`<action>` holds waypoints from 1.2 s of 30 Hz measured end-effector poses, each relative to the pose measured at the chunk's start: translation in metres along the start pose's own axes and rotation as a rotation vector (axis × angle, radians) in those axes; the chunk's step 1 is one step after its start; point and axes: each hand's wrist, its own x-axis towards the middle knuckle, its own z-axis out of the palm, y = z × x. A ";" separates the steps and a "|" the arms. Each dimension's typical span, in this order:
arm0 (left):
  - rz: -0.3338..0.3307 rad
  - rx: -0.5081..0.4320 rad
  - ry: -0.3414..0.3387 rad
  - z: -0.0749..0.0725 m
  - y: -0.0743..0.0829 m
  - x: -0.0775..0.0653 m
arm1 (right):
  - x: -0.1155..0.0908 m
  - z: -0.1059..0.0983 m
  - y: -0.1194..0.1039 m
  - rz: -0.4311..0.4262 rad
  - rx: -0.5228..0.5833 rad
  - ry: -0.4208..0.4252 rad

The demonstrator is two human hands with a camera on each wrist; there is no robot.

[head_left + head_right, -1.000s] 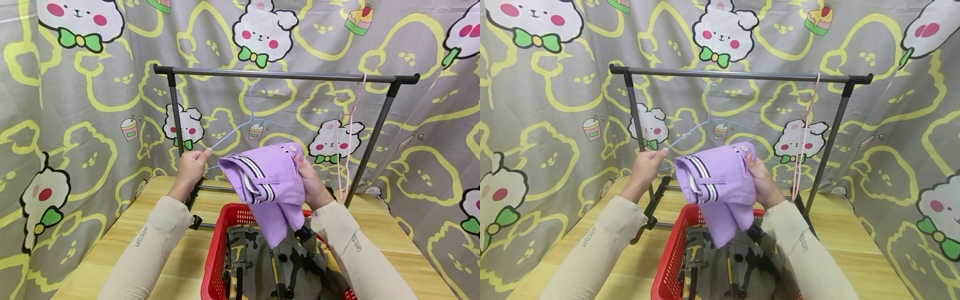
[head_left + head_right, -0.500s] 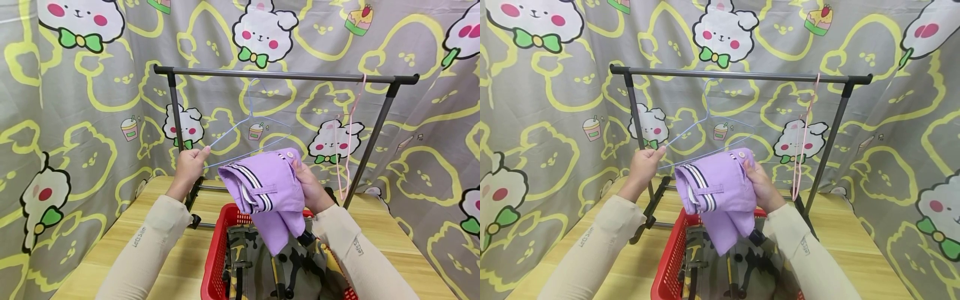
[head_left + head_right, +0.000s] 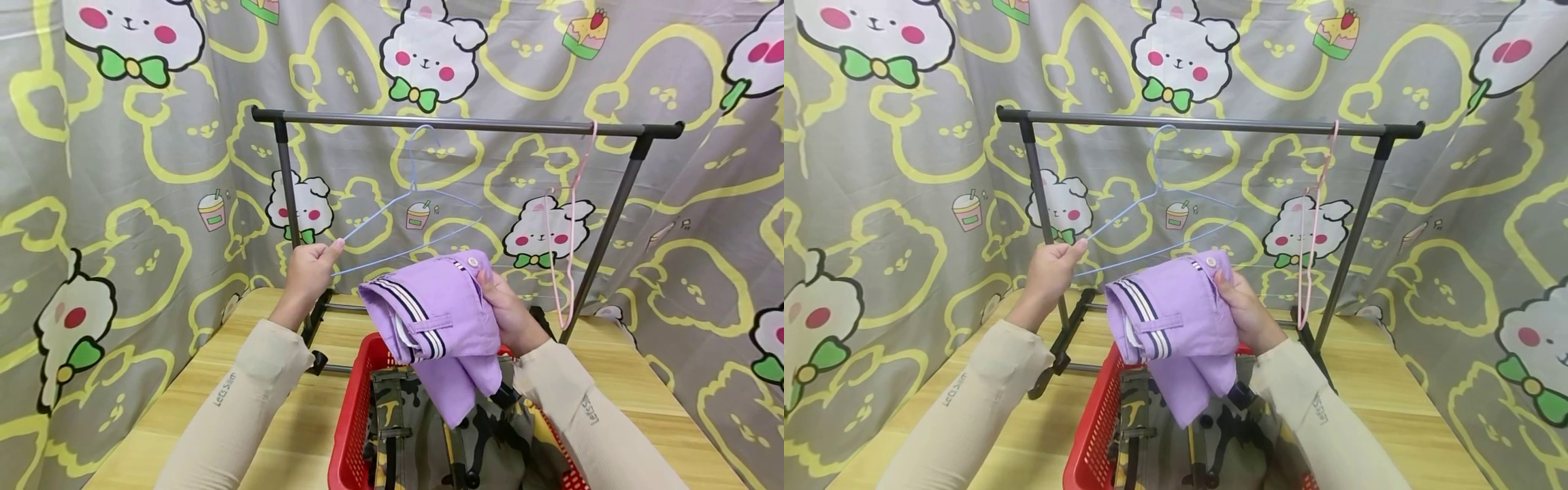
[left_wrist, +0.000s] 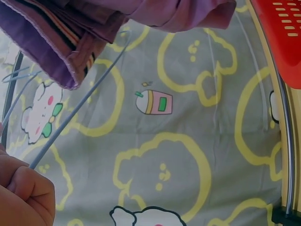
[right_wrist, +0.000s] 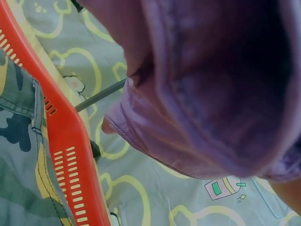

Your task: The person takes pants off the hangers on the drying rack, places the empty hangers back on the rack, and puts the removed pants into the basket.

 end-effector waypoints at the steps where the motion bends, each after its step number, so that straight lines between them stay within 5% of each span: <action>1: 0.001 -0.004 0.001 0.000 0.000 0.000 | 0.000 0.000 0.000 0.002 0.002 -0.003; 8: 0.008 -0.020 0.003 -0.001 0.005 -0.001 | 0.000 -0.002 0.001 0.004 0.033 -0.072; 36: -0.004 -0.052 0.048 -0.009 0.019 -0.003 | -0.014 -0.012 -0.003 0.147 -0.134 -0.216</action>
